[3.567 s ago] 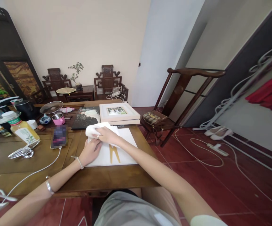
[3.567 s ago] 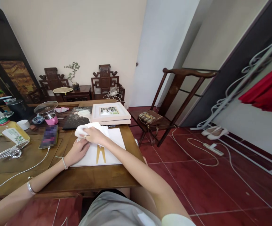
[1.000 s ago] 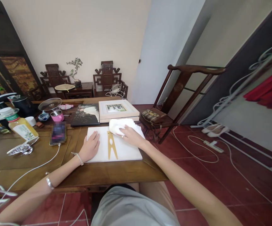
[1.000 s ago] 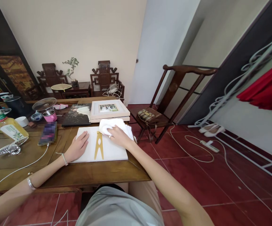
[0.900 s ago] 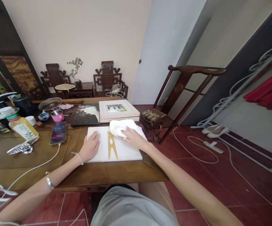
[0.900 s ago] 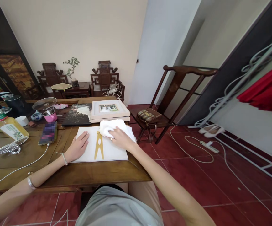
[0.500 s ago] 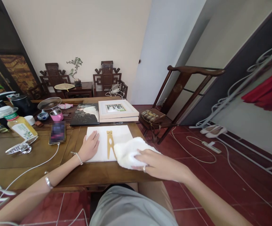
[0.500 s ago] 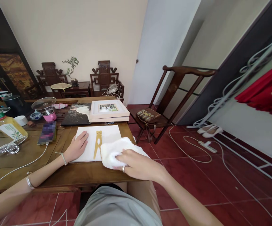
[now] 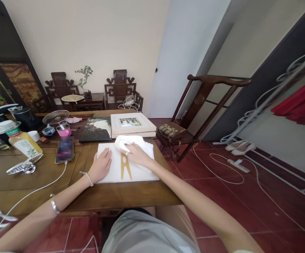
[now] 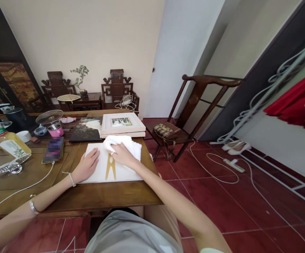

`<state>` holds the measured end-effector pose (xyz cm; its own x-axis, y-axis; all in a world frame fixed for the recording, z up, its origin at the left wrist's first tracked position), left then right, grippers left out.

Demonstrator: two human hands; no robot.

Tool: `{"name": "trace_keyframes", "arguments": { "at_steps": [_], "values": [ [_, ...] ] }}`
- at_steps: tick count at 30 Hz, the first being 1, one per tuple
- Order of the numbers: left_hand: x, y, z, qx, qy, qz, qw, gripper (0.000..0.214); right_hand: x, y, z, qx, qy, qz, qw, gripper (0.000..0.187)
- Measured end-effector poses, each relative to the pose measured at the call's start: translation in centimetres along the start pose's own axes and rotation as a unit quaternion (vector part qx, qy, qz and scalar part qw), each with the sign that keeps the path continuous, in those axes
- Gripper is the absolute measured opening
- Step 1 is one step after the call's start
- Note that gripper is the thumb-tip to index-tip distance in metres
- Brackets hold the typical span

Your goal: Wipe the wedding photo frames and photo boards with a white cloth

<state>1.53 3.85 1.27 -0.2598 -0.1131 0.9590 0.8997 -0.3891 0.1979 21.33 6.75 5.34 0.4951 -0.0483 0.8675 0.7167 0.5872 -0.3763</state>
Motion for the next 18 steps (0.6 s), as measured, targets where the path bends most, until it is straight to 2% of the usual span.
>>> {"name": "trace_keyframes", "arguments": {
  "at_steps": [2, 5, 12, 15, 18],
  "values": [
    [0.0, 0.0, 0.0, -0.001, 0.001, 0.000, 1.000, 0.044, -0.9, -0.7, -0.1, 0.043, -0.024, -0.023, 0.999, 0.028],
    [0.0, 0.1, -0.1, -0.008, 0.000, 0.002, 1.000, 0.045, -1.2, -2.3, -2.2, 0.070, -0.079, -0.053, 0.993, 0.040],
    [0.4, 0.2, -0.2, -0.013, -0.021, 0.022, 0.999, 0.051, 1.0, -5.9, -9.0, 0.123, -0.152, -0.026, 0.980, 0.040],
    [0.4, 0.2, -0.2, -0.013, -0.022, 0.018, 1.000, 0.051, 1.4, -6.0, -9.3, 0.125, -0.152, -0.006, 0.980, 0.040],
    [0.2, 0.1, -0.1, -0.012, -0.014, 0.003, 1.000, 0.050, 1.1, -4.8, -7.2, 0.103, -0.140, -0.005, 0.985, 0.043]
  ]
}}
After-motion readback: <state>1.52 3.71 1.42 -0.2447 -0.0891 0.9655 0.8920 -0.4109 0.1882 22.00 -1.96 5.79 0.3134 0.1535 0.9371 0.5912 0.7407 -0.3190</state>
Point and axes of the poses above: each hand's wrist, its own z-axis towards the middle knuckle, its own x-axis out of the back of the hand, y = z × x, the point moved 1 cm from there along z, towards the middle knuckle, and after that the axes turned 4 degrees about y, right-handed, at the moved point
